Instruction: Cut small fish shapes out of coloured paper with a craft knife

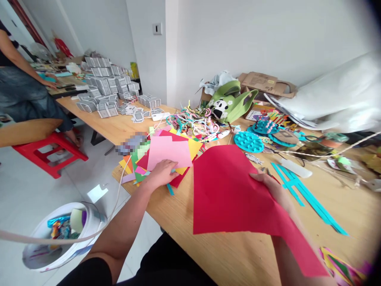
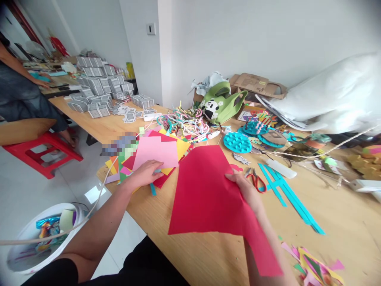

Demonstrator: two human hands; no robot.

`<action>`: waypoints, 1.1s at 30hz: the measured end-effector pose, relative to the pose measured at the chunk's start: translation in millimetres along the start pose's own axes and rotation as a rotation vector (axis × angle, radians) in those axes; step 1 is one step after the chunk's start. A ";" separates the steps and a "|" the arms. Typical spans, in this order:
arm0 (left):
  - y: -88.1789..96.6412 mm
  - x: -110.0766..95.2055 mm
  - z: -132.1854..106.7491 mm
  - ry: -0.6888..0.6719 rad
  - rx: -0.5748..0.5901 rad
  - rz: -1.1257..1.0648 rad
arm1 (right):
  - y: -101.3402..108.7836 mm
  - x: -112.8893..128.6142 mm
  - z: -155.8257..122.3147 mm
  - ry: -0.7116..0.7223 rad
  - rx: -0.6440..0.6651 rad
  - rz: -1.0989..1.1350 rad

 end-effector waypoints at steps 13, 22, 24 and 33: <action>-44.9 -75.9 21.2 0.020 -0.019 -0.909 | 31.4 7.9 -42.0 0.025 0.031 0.337; -48.7 -87.6 26.3 0.078 -0.004 -1.126 | 29.6 -25.3 -13.1 -0.024 0.125 0.248; -49.0 -83.1 28.9 0.069 -0.044 -1.103 | 31.8 -31.6 -12.2 -0.030 0.172 0.166; -64.5 -79.9 30.8 -0.033 -0.099 -0.952 | 37.7 -46.0 -23.0 0.047 0.156 -0.105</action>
Point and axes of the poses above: each hand's wrist, its own z-axis towards the middle knuckle, its own y-axis out of the back of the hand, x = y × z, the point moved 3 cm from there along z, towards the middle knuckle, and after that the axes turned 7 degrees about -y, right-handed, at the moved point
